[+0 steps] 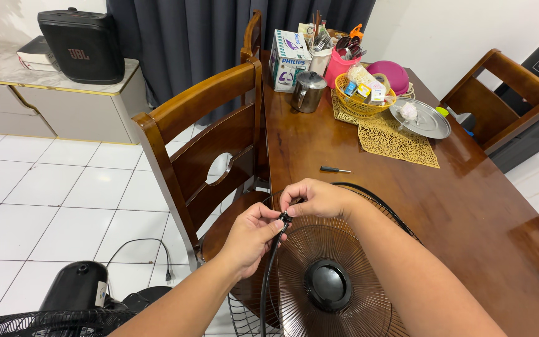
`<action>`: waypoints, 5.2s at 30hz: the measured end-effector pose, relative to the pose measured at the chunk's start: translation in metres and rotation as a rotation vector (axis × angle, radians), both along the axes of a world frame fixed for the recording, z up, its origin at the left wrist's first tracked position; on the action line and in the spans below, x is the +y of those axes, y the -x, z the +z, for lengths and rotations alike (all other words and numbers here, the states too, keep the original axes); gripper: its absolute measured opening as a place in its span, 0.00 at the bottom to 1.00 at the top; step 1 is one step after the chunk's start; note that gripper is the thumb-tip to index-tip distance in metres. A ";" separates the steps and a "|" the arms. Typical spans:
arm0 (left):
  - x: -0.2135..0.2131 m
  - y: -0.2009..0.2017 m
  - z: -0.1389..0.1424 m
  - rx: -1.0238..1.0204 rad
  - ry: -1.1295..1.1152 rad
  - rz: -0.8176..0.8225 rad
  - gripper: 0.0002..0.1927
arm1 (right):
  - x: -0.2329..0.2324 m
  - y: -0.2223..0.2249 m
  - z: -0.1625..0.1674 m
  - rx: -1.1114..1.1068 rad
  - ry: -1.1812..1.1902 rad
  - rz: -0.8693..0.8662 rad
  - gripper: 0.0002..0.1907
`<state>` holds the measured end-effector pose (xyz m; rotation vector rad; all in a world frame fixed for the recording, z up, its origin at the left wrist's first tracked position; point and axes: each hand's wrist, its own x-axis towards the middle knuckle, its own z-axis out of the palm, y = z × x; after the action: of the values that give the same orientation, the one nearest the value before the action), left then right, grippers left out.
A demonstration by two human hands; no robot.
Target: The person services a standing electric fan at a dining table. They hold the fan head, align the round wire front guard over the blades, press the guard's edge clips closed around the rim, and finally pick up a screwdriver to tighten a fastener on the guard.
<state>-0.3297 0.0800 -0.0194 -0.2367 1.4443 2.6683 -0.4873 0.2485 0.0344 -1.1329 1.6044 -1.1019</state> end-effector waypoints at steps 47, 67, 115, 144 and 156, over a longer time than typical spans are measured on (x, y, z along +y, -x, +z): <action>-0.002 0.004 -0.003 0.025 -0.036 -0.036 0.05 | -0.005 -0.002 -0.001 0.119 -0.022 -0.017 0.09; -0.004 0.007 -0.004 0.024 -0.033 -0.033 0.06 | -0.005 0.002 -0.010 0.080 0.026 -0.089 0.07; -0.063 0.016 -0.034 -0.075 0.052 0.090 0.06 | 0.153 0.001 -0.057 0.653 0.086 -1.242 0.13; -0.083 0.023 -0.117 -0.336 0.267 0.269 0.13 | 0.346 -0.143 -0.205 -0.856 -0.223 -1.715 0.30; -0.078 0.013 -0.108 -0.330 0.367 0.294 0.13 | 0.343 -0.137 -0.214 -0.404 -0.365 -1.732 0.06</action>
<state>-0.3428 0.0023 -0.1270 -0.9356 1.8858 2.3771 -0.3508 0.5915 -0.1796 1.0230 2.1418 -1.6764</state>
